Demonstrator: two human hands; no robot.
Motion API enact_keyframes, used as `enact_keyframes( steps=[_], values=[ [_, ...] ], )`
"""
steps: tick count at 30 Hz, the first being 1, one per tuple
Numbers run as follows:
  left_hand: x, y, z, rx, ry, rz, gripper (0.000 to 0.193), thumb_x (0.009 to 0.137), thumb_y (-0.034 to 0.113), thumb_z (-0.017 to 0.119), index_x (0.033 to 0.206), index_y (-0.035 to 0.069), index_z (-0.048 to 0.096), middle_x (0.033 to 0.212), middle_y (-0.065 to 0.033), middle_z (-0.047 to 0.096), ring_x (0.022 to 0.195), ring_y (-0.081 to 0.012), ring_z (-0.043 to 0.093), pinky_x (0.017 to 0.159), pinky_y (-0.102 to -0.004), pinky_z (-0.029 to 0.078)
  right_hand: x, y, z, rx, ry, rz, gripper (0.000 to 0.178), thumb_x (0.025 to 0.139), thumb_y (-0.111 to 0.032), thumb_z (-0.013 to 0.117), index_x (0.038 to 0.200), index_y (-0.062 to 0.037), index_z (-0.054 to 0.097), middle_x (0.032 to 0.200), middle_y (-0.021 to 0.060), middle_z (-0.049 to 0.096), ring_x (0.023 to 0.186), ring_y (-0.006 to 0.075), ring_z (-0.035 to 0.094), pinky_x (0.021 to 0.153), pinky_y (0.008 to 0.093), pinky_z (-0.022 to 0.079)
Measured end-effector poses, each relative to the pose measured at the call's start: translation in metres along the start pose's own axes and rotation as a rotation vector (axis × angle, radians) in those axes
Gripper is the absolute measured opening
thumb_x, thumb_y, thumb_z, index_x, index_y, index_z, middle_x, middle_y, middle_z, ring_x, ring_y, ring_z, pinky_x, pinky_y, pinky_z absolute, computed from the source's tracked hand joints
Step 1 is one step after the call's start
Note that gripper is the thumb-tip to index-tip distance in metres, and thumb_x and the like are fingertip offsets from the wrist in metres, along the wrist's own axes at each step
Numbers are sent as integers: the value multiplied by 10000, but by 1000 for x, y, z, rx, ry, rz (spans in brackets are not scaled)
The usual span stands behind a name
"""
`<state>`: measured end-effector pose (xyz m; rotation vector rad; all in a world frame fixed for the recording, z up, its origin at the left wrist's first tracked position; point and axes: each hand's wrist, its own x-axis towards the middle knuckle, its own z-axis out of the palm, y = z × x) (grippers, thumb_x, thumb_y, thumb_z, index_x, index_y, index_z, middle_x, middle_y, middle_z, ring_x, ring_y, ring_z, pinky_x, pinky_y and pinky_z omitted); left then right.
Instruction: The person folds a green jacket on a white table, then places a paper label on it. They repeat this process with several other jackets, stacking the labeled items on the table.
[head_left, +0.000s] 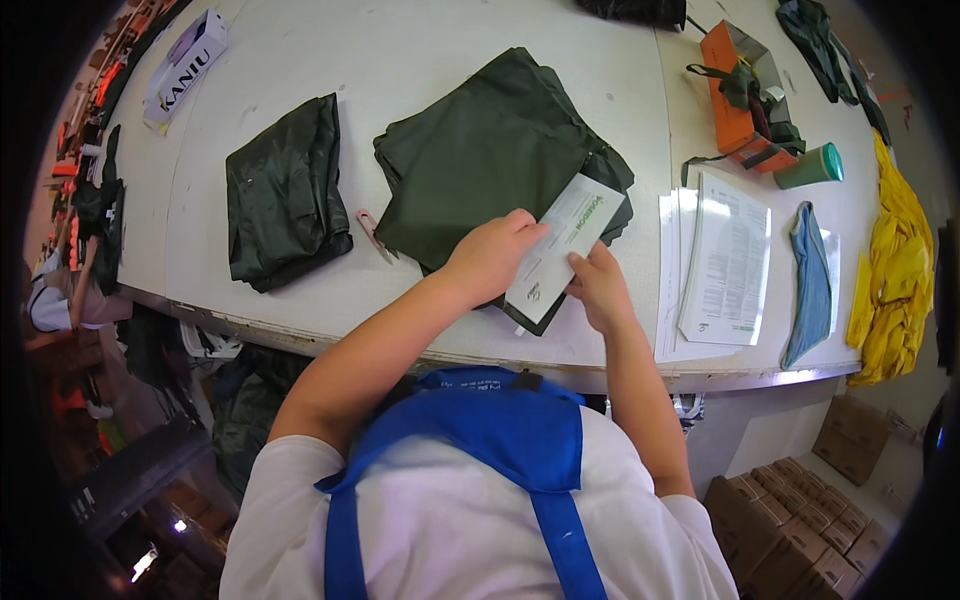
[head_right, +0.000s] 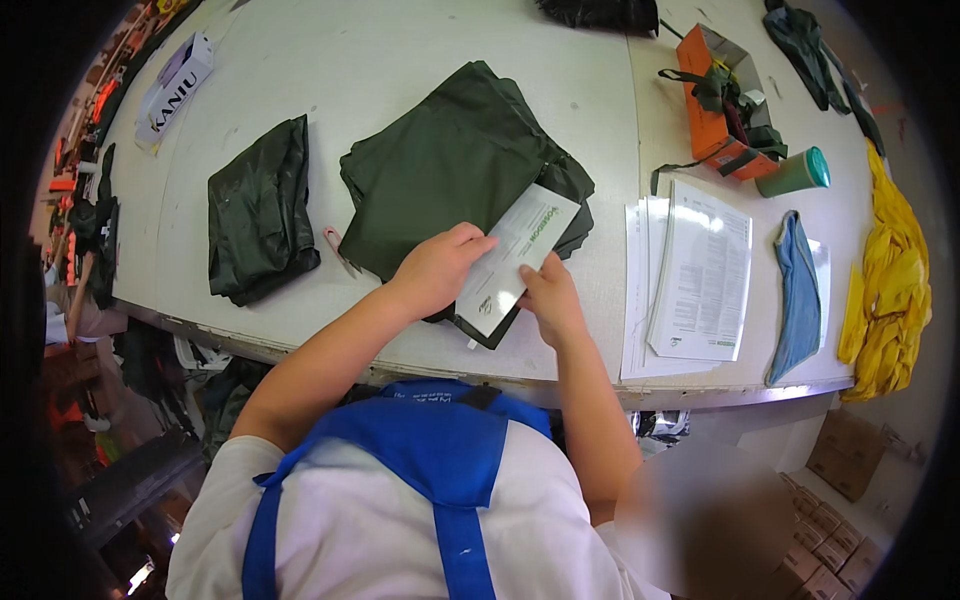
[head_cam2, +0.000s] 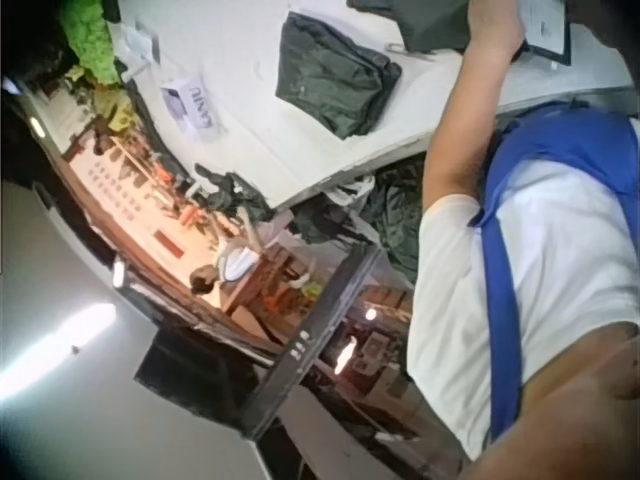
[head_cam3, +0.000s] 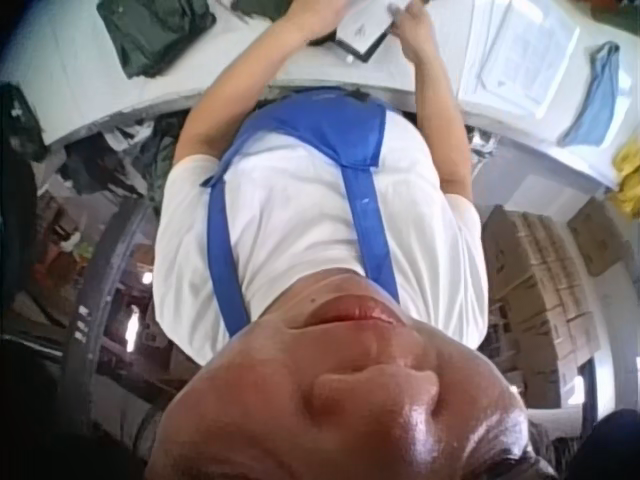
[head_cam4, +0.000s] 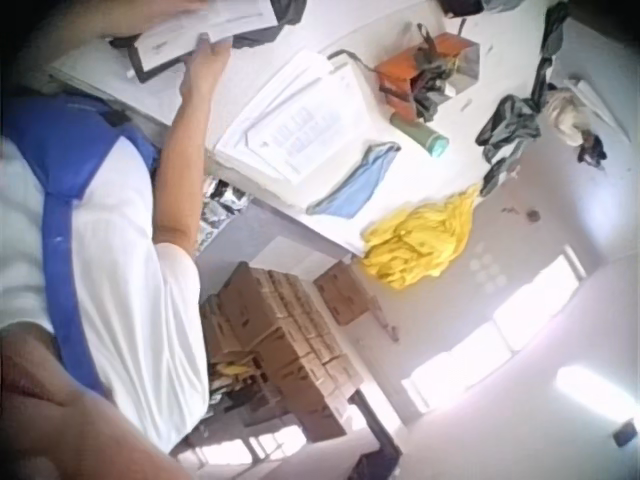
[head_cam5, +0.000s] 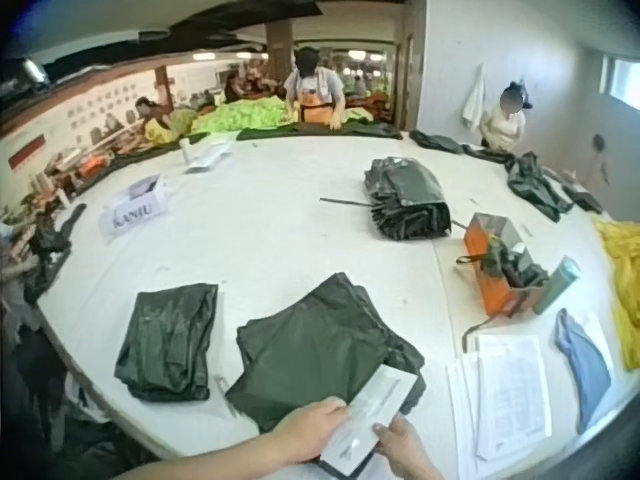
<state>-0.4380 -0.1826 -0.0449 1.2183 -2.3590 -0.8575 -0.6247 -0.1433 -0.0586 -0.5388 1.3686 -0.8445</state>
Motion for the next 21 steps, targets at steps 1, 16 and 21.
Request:
enact_keyframes(
  steps=[1, 16, 21],
  values=[
    [-1, -2, 3, 6, 1, -5, 375, 809, -34, 514, 1159, 77, 593, 1050, -99, 571, 919, -283, 592, 774, -343, 494, 9, 4, 5, 59, 44, -41, 228, 927, -133, 496, 1117, -11, 528, 1052, 98, 610, 906, 208, 617, 767, 335, 521],
    [-16, -13, 19, -117, -12, -141, 445, 784, 42, 616, 1215, 116, 535, 1091, -104, 506, 926, -300, 580, 770, -375, 490, 35, -3, 15, -938, 382, -330, 399, 804, -326, 697, 948, 9, 536, 786, 216, 640, 740, 395, 635, 644, 472, 483],
    [-19, -12, 16, 16, -27, -179, 384, 810, 94, 612, 1188, 118, 550, 1069, -107, 507, 913, -298, 580, 771, -385, 488, 22, -3, -64, -882, 788, -494, 588, 749, -321, 773, 1163, -17, 488, 879, 125, 556, 819, 265, 561, 729, 366, 476]
  ],
)
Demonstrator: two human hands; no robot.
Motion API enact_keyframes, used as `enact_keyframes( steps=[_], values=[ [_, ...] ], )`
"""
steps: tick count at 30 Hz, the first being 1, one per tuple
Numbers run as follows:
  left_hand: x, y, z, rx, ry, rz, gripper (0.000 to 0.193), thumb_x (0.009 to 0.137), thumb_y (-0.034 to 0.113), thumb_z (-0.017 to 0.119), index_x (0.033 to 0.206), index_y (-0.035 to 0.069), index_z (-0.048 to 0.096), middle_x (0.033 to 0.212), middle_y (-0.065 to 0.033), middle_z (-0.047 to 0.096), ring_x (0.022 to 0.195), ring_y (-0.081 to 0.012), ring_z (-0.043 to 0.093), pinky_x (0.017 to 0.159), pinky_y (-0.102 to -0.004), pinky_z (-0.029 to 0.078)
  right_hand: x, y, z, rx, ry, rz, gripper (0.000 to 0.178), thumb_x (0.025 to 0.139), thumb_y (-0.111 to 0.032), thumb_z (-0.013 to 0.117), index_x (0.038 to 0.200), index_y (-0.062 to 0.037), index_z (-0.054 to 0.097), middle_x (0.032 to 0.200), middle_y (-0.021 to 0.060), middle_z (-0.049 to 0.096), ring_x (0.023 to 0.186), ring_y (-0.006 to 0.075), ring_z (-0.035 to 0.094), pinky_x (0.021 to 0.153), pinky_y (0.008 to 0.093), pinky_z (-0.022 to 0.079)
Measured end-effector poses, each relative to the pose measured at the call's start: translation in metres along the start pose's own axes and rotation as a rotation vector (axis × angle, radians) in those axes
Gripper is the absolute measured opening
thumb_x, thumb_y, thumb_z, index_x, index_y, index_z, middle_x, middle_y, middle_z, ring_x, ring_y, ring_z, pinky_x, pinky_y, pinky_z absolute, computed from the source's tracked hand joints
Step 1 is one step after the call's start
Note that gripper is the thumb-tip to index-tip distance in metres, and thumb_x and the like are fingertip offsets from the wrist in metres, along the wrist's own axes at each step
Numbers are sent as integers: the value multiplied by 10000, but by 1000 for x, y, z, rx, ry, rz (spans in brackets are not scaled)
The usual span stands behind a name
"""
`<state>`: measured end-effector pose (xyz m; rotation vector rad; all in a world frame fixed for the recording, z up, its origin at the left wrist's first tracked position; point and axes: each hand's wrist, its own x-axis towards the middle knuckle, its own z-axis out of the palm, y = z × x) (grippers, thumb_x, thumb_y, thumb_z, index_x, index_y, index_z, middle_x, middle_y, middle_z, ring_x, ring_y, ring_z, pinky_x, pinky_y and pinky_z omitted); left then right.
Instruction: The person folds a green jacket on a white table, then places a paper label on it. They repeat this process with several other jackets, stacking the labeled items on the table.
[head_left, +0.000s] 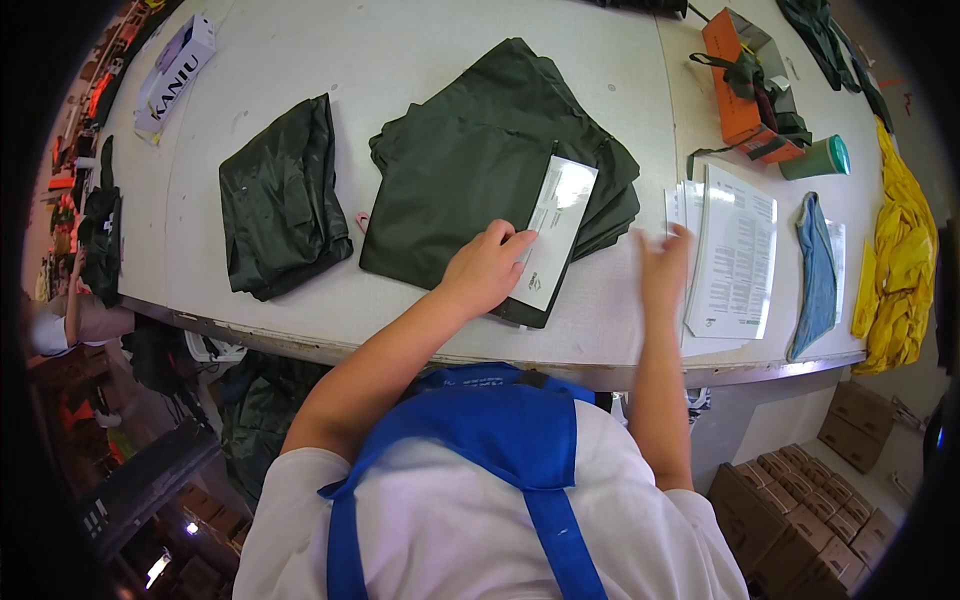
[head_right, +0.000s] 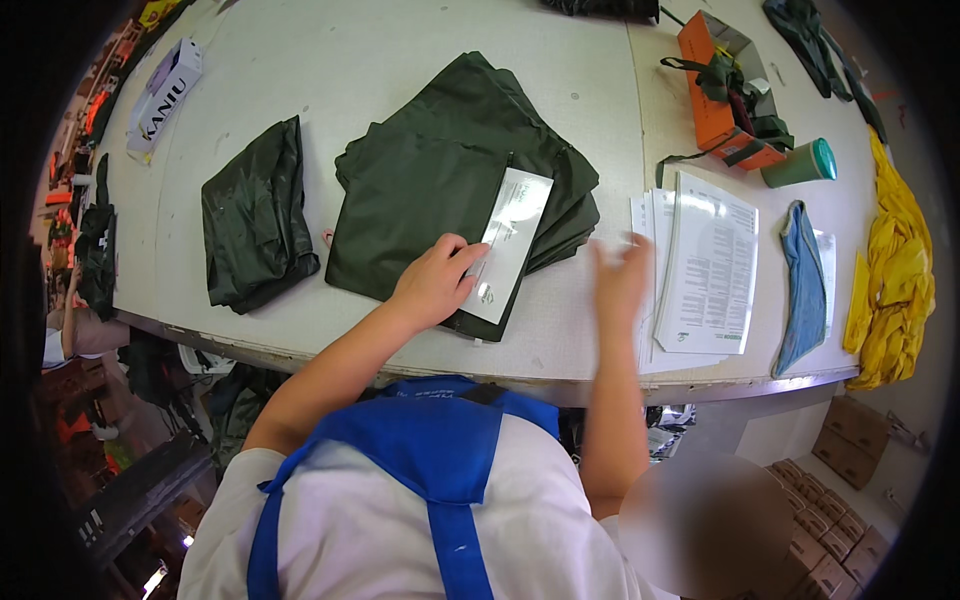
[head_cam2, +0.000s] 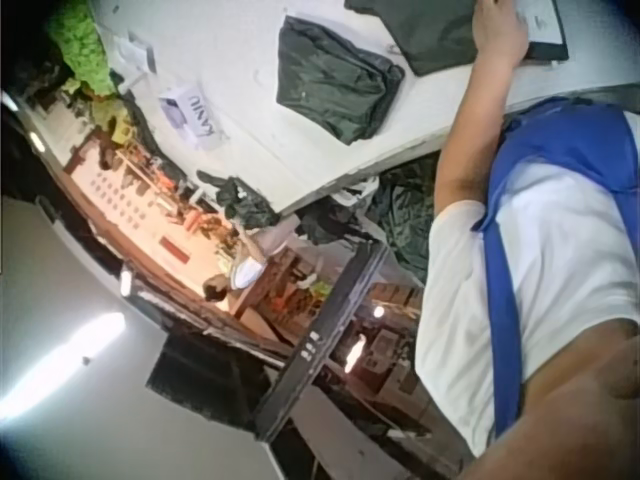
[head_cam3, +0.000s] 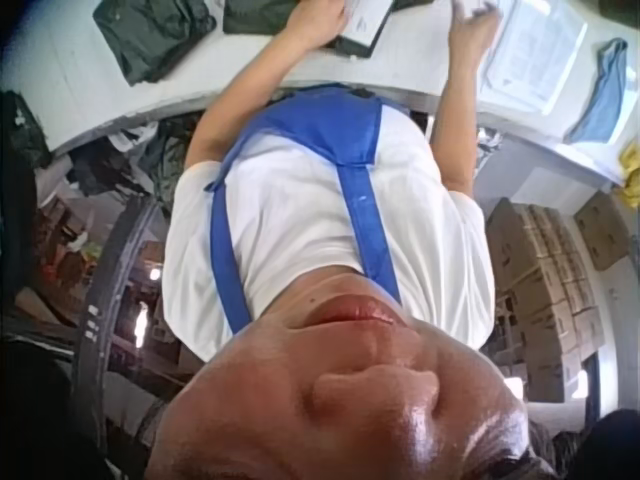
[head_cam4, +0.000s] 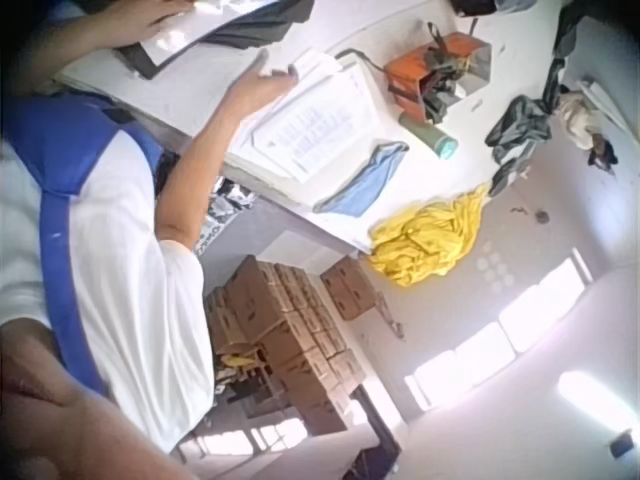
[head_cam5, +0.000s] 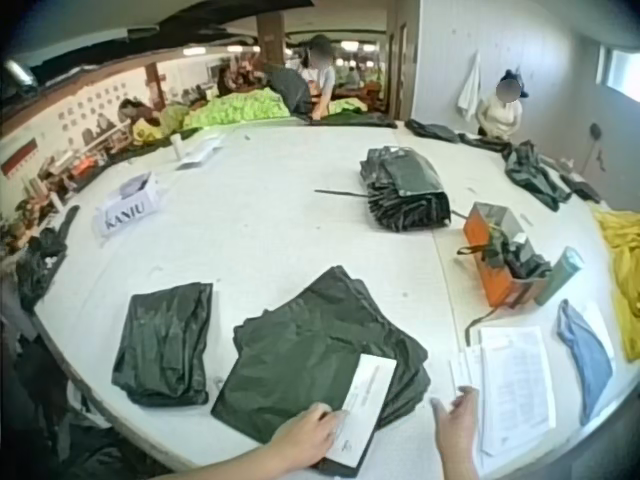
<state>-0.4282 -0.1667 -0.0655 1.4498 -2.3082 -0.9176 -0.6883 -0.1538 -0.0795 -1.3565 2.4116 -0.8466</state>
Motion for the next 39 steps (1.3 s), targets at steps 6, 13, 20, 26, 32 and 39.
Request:
enact_keyframes(
  steps=[6, 13, 20, 26, 32, 39],
  values=[
    [4, -13, -10, 88, 55, -55, 259, 825, 83, 543, 1073, 110, 609, 957, -115, 550, 895, -300, 575, 748, -384, 486, 22, 153, -90, -474, 479, 776, 845, 671, -393, 824, 1247, 79, 424, 1153, 218, 537, 1064, 358, 523, 881, 451, 457],
    [71, -46, -124, 566, 746, 336, 287, 725, -41, 595, 950, 111, 688, 857, -63, 578, 781, -249, 569, 691, -345, 490, 6, 265, -101, 266, 461, 807, 345, 734, -233, 797, 852, -1, 570, 648, 51, 551, 531, 157, 491, 490, 271, 418],
    [113, -67, -167, 708, 717, 320, 267, 786, 55, 591, 1033, 131, 662, 948, -35, 588, 840, -251, 571, 688, -352, 497, -1, 275, -102, 481, 518, 728, 220, 812, -172, 725, 800, -35, 553, 640, 11, 544, 520, 94, 482, 447, 231, 366],
    [77, -28, -41, 328, 338, 224, 328, 791, 134, 652, 1108, 74, 594, 1089, -110, 547, 977, -311, 537, 853, -406, 456, -2, 246, -132, -697, 555, 181, 202, 911, -190, 592, 910, 8, 555, 806, 60, 584, 703, 126, 548, 602, 262, 444],
    [52, -40, 14, 100, 200, -47, 235, 801, 163, 662, 1000, 50, 612, 908, -110, 587, 880, -301, 579, 779, -384, 485, 6, 142, -186, 691, 699, 276, 145, 949, -135, 514, 984, 3, 539, 885, 79, 597, 789, 126, 578, 665, 273, 480],
    [63, -18, -33, -150, 385, -147, 100, 814, 78, 625, 879, 3, 611, 786, -128, 626, 666, -247, 613, 633, -333, 491, 1, 44, -159, 389, -315, 297, 114, 897, -97, 531, 909, -1, 592, 717, -33, 535, 641, 36, 471, 588, 193, 387]
  ],
)
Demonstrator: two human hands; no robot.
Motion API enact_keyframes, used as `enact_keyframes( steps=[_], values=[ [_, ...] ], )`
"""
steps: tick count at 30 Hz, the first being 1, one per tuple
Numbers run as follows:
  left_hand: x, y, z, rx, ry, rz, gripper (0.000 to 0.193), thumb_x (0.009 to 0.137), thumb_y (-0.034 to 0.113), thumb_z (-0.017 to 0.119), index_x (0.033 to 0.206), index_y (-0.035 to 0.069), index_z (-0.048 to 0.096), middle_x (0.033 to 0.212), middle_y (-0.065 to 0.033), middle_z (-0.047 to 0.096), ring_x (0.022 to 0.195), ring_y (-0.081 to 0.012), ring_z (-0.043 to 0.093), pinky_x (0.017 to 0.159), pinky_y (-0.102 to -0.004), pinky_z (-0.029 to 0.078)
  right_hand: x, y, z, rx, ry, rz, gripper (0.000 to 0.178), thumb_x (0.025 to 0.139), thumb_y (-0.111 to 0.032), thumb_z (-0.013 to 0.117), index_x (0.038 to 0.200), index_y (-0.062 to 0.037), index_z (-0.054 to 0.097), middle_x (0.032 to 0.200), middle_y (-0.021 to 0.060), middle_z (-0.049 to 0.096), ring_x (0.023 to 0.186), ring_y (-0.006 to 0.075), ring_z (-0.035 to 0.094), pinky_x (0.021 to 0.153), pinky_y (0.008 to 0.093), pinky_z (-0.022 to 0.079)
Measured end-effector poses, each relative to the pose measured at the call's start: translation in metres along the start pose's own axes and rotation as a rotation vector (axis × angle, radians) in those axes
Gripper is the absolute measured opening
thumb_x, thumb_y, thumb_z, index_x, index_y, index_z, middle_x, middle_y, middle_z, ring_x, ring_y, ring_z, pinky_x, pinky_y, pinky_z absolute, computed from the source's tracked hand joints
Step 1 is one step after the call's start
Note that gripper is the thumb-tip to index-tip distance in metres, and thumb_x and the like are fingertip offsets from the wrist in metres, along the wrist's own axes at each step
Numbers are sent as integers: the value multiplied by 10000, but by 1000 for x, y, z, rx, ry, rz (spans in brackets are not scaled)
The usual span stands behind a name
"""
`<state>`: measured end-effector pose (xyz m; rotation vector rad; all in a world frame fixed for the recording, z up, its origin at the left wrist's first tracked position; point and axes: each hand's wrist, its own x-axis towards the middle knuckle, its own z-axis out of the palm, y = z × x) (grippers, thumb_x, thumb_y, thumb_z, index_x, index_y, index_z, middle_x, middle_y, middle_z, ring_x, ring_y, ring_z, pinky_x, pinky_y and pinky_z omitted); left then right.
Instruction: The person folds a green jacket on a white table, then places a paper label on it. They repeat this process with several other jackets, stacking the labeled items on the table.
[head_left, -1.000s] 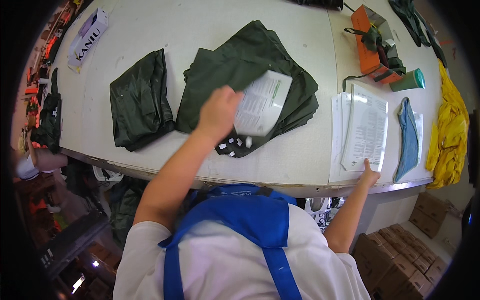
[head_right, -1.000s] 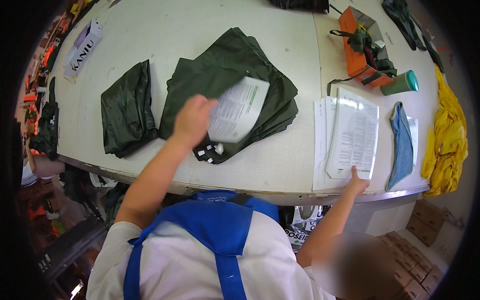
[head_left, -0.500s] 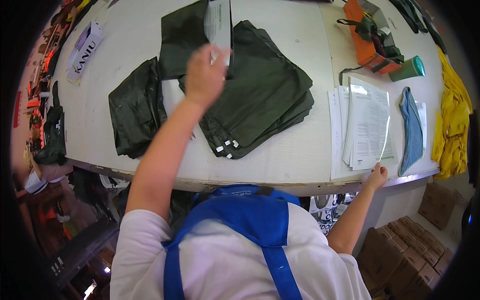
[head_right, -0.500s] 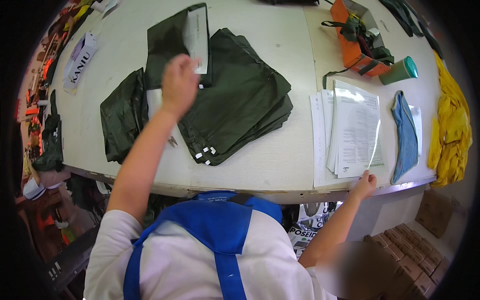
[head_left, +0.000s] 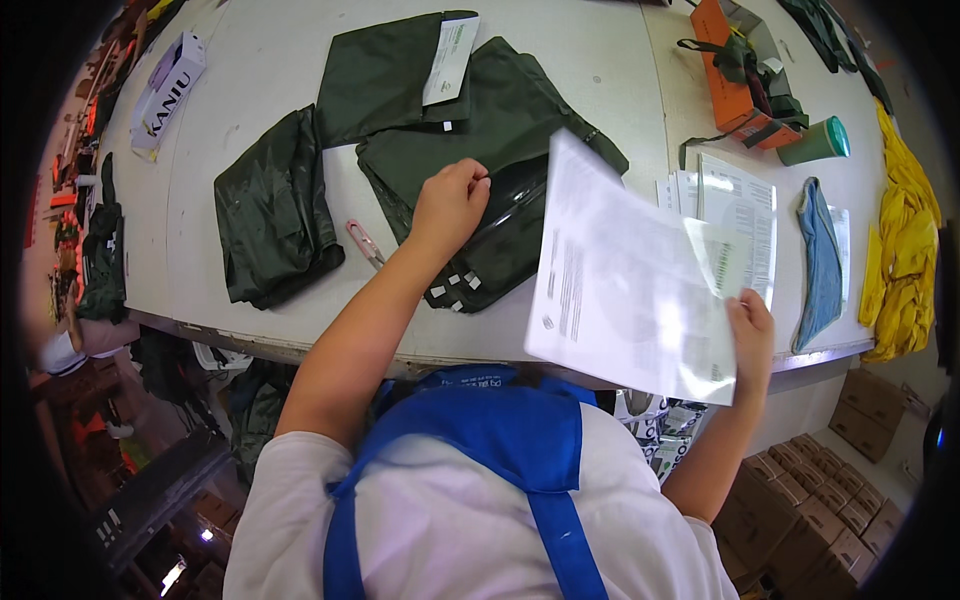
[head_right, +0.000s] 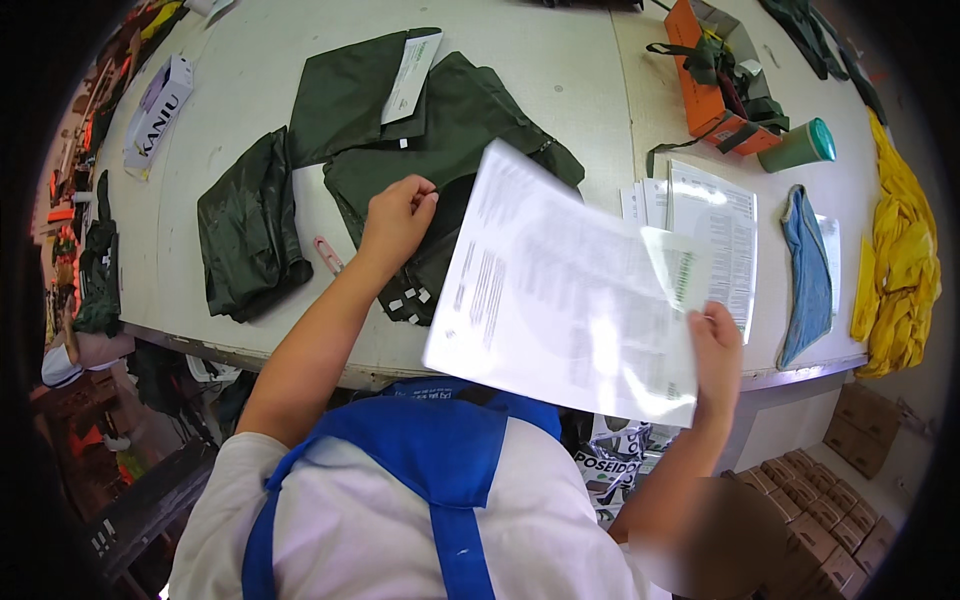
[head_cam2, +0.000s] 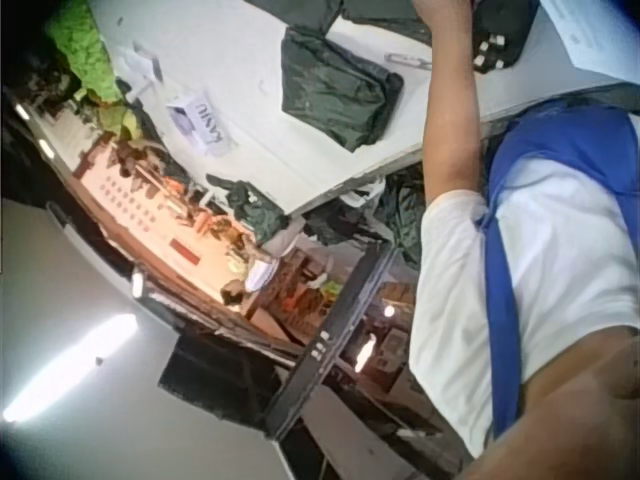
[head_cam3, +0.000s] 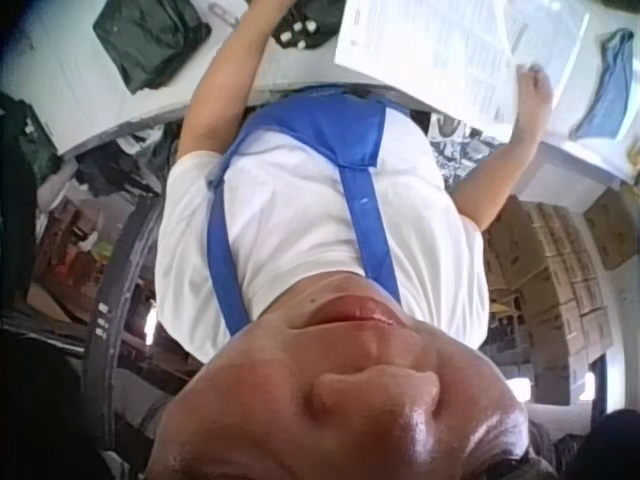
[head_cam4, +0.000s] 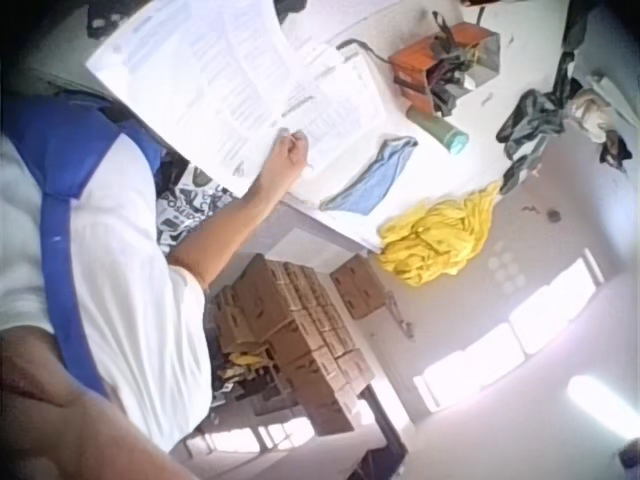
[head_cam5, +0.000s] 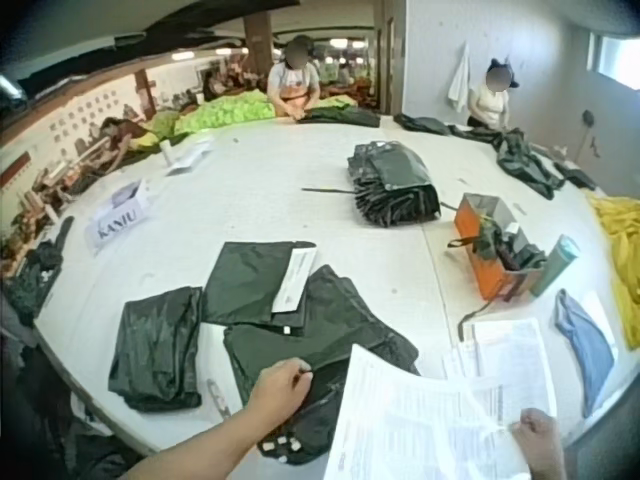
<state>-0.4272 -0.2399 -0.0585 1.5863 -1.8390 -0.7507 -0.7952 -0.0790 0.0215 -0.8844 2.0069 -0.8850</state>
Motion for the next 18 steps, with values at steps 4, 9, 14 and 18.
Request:
enact_keyframes(
  steps=[4, 9, 14, 18],
  values=[
    [-5, 27, -14, -9, -12, 105, 98, 819, 67, 624, 895, 9, 604, 774, -122, 622, 641, -222, 608, 605, -312, 484, 23, 2, 19, 26, 25, 31, 116, 888, -90, 542, 897, 16, 589, 707, -21, 557, 606, 35, 470, 555, 201, 382],
    [-10, 29, -16, -3, 4, 109, 99, 819, 62, 617, 896, 5, 596, 782, -123, 621, 637, -226, 606, 604, -320, 482, 18, -8, 11, -24, -93, 61, 128, 895, -93, 531, 895, 21, 589, 715, 2, 584, 595, 42, 486, 542, 204, 396],
    [-21, 31, -12, 16, -105, 121, 99, 816, 74, 615, 891, 12, 598, 789, -116, 615, 633, -227, 601, 606, -327, 477, 16, -13, 27, 89, 132, -23, 142, 900, -110, 537, 895, 22, 590, 731, 10, 591, 617, 53, 501, 573, 214, 422],
    [-28, 30, 4, 46, -182, 246, 97, 824, 100, 602, 887, 26, 602, 816, -123, 612, 719, -293, 605, 636, -369, 484, 15, 3, 103, 129, 27, -88, 158, 930, -159, 530, 979, -16, 577, 713, 20, 564, 598, 61, 477, 499, 230, 379]
  ],
)
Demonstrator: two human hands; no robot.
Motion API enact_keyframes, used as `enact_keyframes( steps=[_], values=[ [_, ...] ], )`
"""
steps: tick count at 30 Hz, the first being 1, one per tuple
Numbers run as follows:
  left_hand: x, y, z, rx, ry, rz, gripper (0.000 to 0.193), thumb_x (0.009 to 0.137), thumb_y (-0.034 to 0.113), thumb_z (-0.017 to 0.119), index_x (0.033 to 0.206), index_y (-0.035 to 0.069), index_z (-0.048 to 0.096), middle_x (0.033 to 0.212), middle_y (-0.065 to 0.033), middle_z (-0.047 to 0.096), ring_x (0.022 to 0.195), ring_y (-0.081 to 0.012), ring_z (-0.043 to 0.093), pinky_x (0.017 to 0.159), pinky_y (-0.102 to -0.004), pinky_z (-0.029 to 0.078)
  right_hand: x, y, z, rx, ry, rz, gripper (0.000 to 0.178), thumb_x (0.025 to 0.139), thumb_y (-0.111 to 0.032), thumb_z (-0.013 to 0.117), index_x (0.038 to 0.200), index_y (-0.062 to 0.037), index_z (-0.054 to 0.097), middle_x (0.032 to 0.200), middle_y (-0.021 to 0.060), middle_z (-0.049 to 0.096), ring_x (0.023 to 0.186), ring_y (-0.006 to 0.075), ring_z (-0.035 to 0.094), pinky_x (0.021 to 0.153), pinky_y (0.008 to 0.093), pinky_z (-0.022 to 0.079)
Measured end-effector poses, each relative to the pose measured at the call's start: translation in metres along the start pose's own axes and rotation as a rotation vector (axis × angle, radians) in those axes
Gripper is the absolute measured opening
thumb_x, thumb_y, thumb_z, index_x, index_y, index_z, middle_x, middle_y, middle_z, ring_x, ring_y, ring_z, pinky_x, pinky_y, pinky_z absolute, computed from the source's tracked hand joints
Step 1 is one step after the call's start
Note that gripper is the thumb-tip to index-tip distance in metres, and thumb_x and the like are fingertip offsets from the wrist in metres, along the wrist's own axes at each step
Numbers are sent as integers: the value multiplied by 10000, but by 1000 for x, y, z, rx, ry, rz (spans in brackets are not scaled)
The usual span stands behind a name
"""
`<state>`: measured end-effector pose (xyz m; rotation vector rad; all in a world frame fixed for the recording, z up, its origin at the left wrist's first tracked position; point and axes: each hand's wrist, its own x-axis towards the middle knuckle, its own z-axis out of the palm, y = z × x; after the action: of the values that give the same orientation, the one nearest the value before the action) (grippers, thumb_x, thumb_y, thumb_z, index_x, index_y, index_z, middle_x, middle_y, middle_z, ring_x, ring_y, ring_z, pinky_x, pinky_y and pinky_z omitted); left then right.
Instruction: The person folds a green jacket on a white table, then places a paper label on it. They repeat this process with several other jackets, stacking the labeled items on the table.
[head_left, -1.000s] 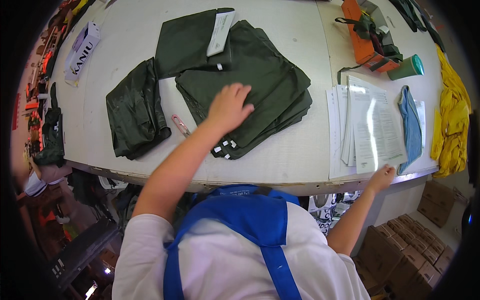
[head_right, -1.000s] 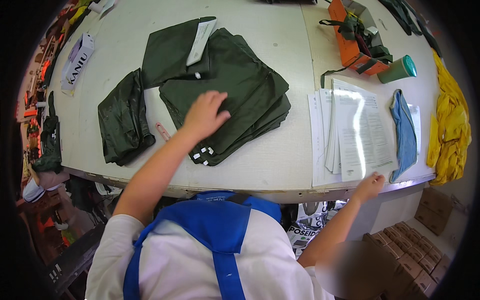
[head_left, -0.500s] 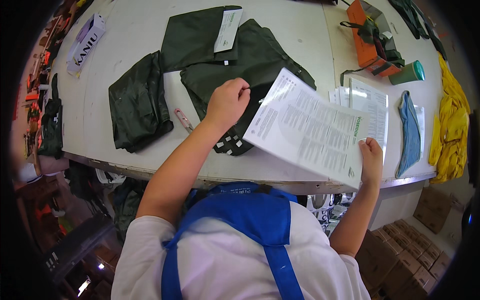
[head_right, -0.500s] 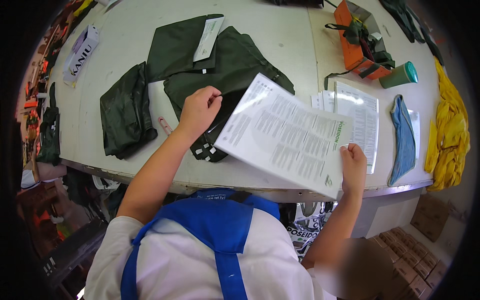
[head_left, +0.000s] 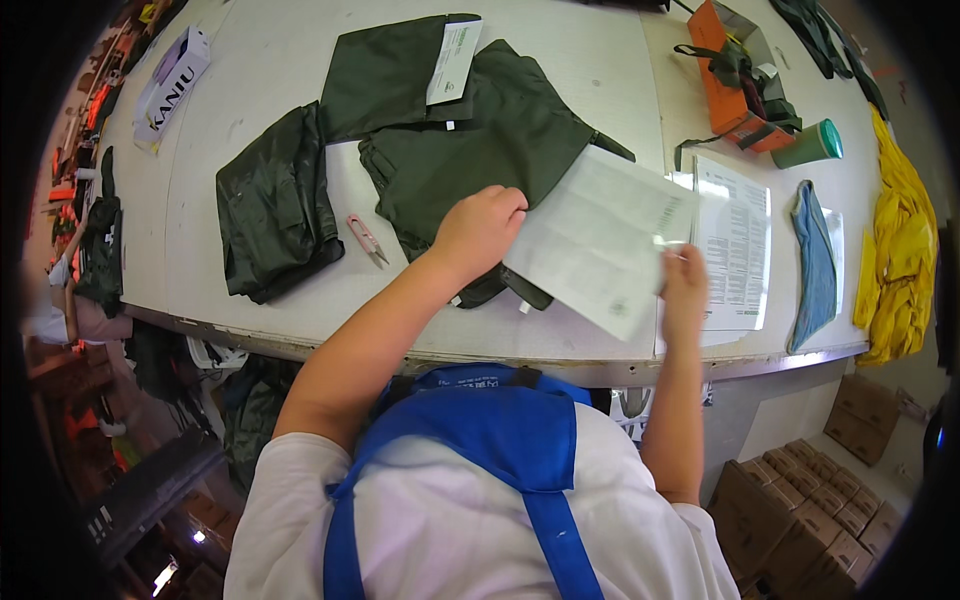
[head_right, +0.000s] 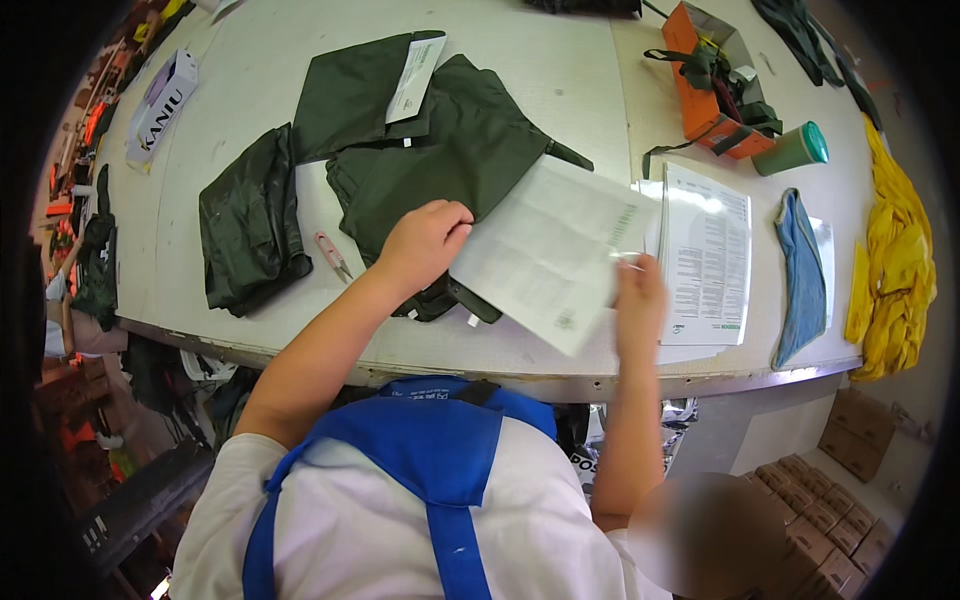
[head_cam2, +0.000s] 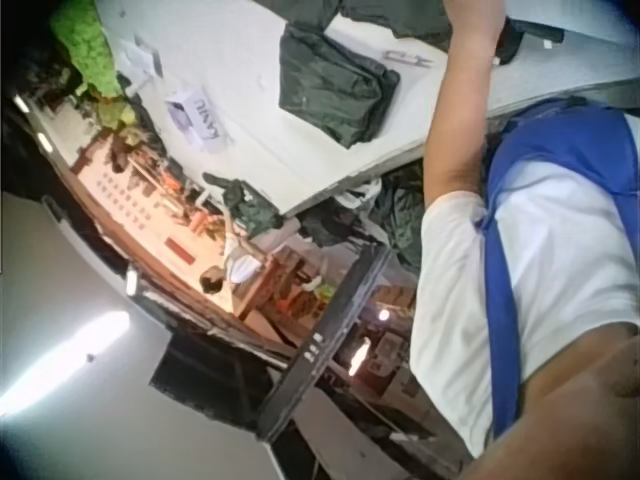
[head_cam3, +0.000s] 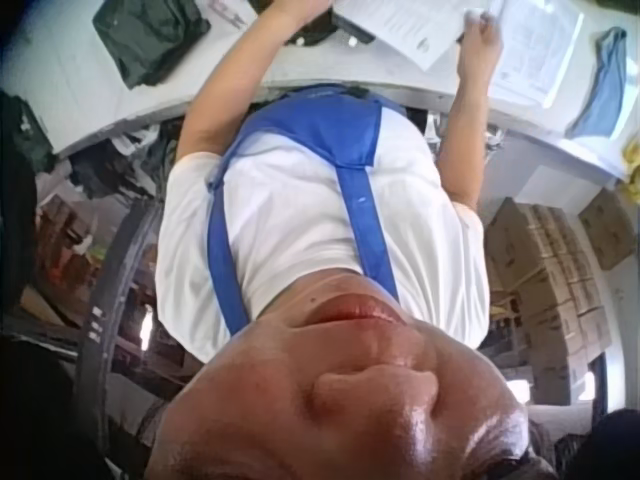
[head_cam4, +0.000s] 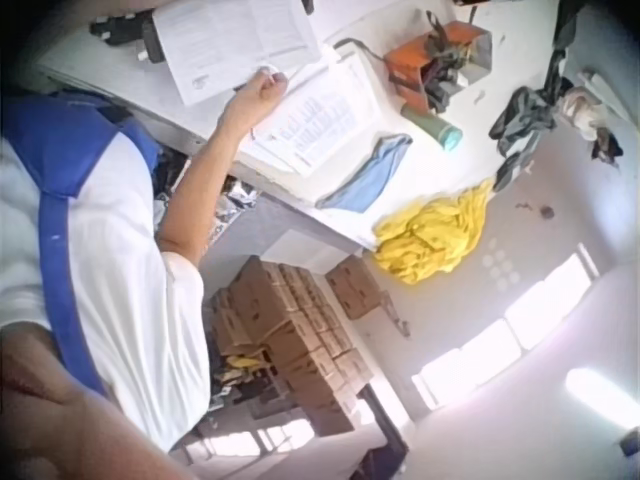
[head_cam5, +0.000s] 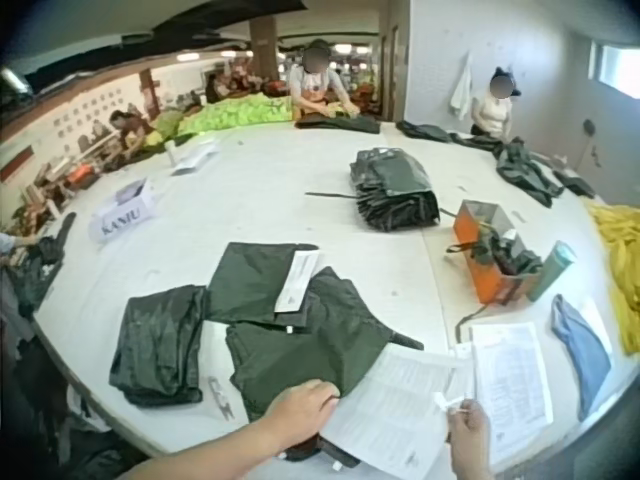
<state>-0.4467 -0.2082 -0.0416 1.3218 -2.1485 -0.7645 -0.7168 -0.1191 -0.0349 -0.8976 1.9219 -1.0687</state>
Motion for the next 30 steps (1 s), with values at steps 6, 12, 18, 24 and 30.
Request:
enact_keyframes(
  steps=[6, 12, 18, 24, 30],
  values=[
    [-11, -3, 16, 106, -195, 73, 117, 828, 92, 562, 940, 102, 597, 860, -115, 563, 779, -347, 594, 660, -415, 494, 3, 20, 89, 94, -358, 65, 238, 943, -145, 504, 1137, -9, 526, 890, 80, 623, 764, 123, 606, 610, 272, 519],
    [3, -69, -3, 182, 140, -165, 138, 839, 44, 538, 896, 124, 635, 835, -149, 552, 768, -370, 585, 666, -443, 480, 61, 88, -29, -514, 594, -207, 616, 809, -379, 714, 1235, 4, 490, 1093, 187, 498, 998, 263, 483, 789, 394, 454],
    [62, -67, -18, -411, 407, -185, 298, 881, 79, 560, 1178, 55, 565, 1151, -175, 526, 928, -333, 602, 812, -381, 499, 49, 136, -121, -761, 803, 474, 1012, 649, -462, 815, 1339, 66, 295, 1225, 253, 485, 1134, 338, 484, 906, 415, 449],
    [-9, -37, 22, 216, -18, 57, 453, 752, 193, 709, 1168, 87, 564, 1151, -111, 541, 1065, -306, 521, 906, -416, 433, 41, 153, -138, -223, 906, 415, 914, 645, -239, 846, 1284, 107, 293, 1180, 273, 515, 1002, 332, 579, 856, 385, 511],
    [-26, -64, 25, 215, 74, -116, 217, 792, 110, 658, 1000, 55, 635, 987, -103, 581, 968, -310, 546, 823, -390, 468, 26, 147, -149, 259, 945, 147, 340, 785, -52, 713, 1041, 92, 541, 959, 173, 631, 826, 242, 636, 753, 324, 537]
  ],
)
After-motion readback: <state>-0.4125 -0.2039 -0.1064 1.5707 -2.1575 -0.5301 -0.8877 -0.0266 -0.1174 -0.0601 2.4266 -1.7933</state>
